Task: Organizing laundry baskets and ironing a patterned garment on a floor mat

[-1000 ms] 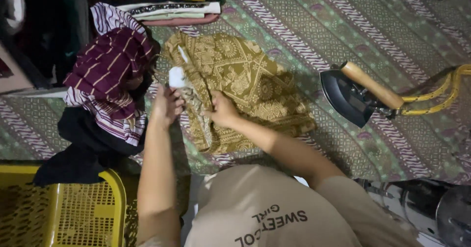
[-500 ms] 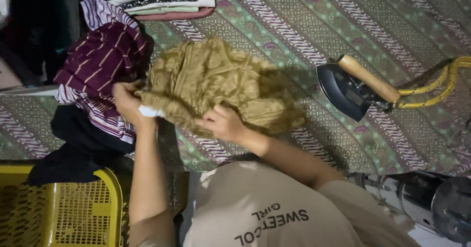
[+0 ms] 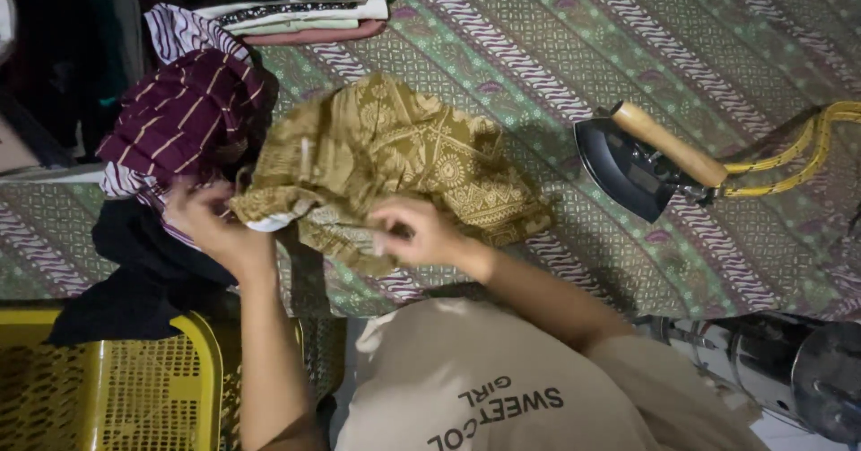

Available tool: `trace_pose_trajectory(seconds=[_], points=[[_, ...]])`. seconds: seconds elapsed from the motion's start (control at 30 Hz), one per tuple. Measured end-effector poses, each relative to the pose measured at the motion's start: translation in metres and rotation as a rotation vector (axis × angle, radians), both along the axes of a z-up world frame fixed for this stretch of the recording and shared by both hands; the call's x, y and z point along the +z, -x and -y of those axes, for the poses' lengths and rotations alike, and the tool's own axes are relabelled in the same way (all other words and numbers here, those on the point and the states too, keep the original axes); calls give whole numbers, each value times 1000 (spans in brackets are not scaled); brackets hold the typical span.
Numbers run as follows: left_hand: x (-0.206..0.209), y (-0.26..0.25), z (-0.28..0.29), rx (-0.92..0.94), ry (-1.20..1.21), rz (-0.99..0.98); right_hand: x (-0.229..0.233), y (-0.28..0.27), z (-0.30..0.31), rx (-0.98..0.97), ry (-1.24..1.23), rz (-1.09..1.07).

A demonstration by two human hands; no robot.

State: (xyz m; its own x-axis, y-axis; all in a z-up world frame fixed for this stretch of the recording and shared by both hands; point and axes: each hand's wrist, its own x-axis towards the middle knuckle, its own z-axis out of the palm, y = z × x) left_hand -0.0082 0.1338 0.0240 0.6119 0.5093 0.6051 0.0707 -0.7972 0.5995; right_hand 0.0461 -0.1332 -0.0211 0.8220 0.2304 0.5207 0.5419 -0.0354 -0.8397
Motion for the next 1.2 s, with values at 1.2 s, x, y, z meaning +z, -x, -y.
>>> trace_pose_trajectory(seconds=[1.2], points=[[-4,43,55,25,338,-322,-28,-115,198,-347,473,-624]])
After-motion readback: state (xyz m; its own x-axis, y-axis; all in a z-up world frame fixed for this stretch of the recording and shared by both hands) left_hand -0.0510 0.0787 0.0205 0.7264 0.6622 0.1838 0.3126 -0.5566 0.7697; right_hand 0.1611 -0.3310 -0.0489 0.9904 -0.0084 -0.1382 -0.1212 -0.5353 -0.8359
